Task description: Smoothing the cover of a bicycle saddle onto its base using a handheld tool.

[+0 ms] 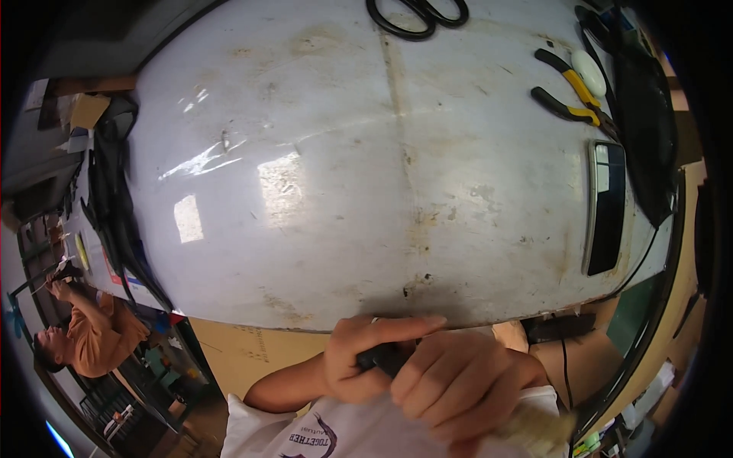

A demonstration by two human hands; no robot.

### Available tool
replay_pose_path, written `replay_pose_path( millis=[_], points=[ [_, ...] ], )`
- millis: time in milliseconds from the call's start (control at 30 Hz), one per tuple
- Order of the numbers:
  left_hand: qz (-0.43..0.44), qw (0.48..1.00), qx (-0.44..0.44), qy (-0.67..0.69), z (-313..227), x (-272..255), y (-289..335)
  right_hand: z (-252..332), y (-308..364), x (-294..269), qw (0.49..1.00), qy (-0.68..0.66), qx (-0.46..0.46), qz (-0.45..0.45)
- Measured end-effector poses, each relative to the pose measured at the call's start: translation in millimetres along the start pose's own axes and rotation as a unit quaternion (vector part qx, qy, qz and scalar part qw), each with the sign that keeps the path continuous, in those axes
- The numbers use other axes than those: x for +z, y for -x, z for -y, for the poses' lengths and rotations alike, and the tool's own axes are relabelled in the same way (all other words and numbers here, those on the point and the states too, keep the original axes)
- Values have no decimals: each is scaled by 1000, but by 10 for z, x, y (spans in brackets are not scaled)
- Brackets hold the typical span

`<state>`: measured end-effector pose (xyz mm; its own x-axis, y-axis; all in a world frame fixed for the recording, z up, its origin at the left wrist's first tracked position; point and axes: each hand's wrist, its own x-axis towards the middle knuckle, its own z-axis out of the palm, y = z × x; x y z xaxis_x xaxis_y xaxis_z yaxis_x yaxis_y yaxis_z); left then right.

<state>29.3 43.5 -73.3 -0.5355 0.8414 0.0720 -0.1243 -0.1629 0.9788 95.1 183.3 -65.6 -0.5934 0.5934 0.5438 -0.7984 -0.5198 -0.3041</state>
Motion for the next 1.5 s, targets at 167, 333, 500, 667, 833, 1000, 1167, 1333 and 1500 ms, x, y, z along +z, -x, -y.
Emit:
replay_pose_path(
  millis=[167, 333, 500, 667, 833, 1000, 1167, 1333, 1500],
  points=[
    [67, 985, -53, 152, 49, -135, 86, 206, 17, 201, 980, 156, -28, 122],
    [63, 984, -62, 153, 10, -119, 96, 177, 119, 153, 945, 244, -97, 194],
    [49, 984, -37, 166, 34, -76, 47, 65, 118, 144, 954, 223, -96, 175],
    [76, 992, -27, 94, 42, -149, 55, 92, 35, 115, 969, 181, -30, 163],
    [67, 986, -35, 151, 56, -111, 57, 83, 60, 137, 956, 190, -145, 169],
    [69, 985, -29, 157, 48, -108, 31, 18, 91, 137, 961, 190, -120, 160],
    [79, 988, -12, 130, 62, -129, 23, 20, 101, 106, 972, 159, -82, 152],
    [62, 995, 40, 69, 83, -102, -19, -73, 187, 111, 995, 82, -56, -1],
    [51, 993, -24, 101, 29, -112, 60, 107, 141, 146, 974, 186, -11, 125]
  ],
)
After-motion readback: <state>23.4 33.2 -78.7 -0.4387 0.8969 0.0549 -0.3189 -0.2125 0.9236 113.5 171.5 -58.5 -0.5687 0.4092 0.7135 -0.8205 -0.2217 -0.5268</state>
